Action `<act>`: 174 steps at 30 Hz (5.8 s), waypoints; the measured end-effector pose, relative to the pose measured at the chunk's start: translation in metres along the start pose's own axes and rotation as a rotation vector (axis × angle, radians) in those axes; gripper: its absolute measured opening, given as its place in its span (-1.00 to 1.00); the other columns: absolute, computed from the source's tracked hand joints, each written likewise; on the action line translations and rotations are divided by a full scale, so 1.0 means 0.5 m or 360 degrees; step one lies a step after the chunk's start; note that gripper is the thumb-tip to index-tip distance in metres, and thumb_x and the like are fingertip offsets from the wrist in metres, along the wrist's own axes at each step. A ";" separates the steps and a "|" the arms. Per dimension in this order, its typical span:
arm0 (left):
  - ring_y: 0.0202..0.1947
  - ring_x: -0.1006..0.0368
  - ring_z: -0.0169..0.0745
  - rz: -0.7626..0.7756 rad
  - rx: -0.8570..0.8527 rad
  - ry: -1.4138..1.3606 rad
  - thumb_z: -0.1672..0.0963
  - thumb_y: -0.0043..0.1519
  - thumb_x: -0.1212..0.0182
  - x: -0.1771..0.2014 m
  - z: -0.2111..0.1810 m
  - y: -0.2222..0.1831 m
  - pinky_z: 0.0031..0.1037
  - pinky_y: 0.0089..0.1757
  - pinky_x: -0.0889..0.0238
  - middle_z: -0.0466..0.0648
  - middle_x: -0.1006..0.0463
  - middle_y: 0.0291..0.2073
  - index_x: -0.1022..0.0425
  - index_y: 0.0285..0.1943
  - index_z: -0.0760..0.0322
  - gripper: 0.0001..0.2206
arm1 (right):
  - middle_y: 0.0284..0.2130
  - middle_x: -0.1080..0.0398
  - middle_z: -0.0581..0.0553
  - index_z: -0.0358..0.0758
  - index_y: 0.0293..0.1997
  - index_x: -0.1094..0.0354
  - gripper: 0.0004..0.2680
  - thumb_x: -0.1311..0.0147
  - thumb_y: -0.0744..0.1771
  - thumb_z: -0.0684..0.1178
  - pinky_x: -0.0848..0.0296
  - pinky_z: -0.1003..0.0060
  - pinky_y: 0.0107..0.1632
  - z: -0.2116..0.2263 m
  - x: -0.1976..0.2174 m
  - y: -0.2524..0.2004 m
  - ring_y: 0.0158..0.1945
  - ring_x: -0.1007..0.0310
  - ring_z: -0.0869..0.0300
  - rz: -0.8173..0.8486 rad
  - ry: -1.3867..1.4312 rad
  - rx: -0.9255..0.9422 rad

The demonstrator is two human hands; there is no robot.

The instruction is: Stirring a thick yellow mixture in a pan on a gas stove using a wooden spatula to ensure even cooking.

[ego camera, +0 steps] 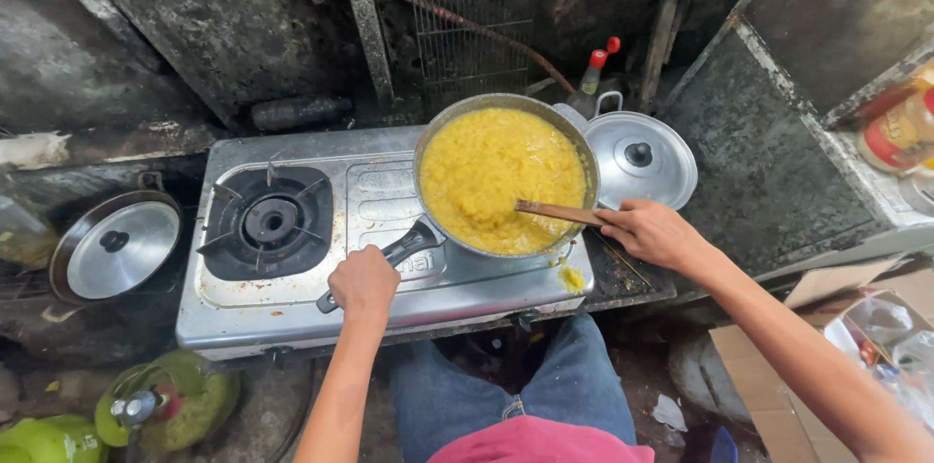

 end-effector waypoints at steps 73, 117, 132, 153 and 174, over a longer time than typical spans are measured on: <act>-0.24 -0.66 0.26 0.0028 -0.0045 -0.0020 0.18 0.17 -0.18 -0.002 -0.003 -0.006 0.02 -0.22 -0.50 0.21 -0.66 -0.43 -0.67 -0.27 0.41 -0.83 | -0.31 -0.51 0.02 0.41 0.10 -0.52 -0.76 -0.14 0.32 0.27 -0.52 0.11 -0.09 -0.024 -0.003 0.016 -0.21 -0.56 -0.04 -0.0622 -0.0176 -0.0473; -0.33 -0.66 0.20 0.0049 -0.0014 0.0007 0.16 0.16 -0.21 -0.010 -0.001 0.006 -0.05 -0.34 -0.52 0.19 -0.64 -0.49 -0.67 -0.30 0.40 -0.83 | -0.43 -0.37 0.06 0.18 -0.04 -0.51 -0.82 -0.19 0.30 0.17 -0.43 0.31 -0.21 0.056 0.040 0.010 -0.32 -0.41 0.18 -0.1059 -0.0837 0.0439; -0.25 -0.61 0.08 0.0236 0.0169 0.0170 0.06 0.22 -0.16 -0.028 0.009 0.009 -0.23 -0.31 -0.43 -0.05 -0.66 -0.29 -0.58 -0.15 0.17 -0.83 | -0.32 -0.50 0.12 0.23 0.38 -0.29 -0.68 0.03 0.42 0.17 -0.41 0.45 -0.28 0.054 0.241 -0.120 -0.37 -0.48 0.35 -0.0460 -0.1639 -0.0032; -0.25 -0.62 0.11 0.0223 0.0158 0.0180 0.10 0.24 -0.11 -0.042 0.015 0.015 -0.23 -0.33 -0.42 -0.03 -0.66 -0.28 -0.59 -0.13 0.16 -0.84 | -0.60 -0.40 0.12 0.07 -0.50 -0.35 -0.79 0.02 0.35 0.15 -0.43 0.30 -0.44 -0.135 0.165 0.045 -0.48 -0.47 0.19 -0.0316 -0.1622 0.0350; -0.37 -0.65 0.23 0.0029 0.0025 0.0017 0.19 0.19 -0.16 -0.023 0.005 0.020 -0.04 -0.44 -0.48 0.21 -0.63 -0.52 -0.66 -0.34 0.40 -0.83 | -0.27 -0.63 -0.15 0.04 -0.20 -0.58 -0.70 -0.11 0.27 0.38 -0.61 0.01 0.01 -0.020 0.018 -0.030 -0.03 -0.64 -0.05 0.0465 -0.0328 -0.0633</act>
Point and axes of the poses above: each hand's wrist, its own y-axis towards the middle knuckle, its own x-axis out of the back of the hand, z = x × y, the point moved 8 cm from there along y, towards the middle knuckle
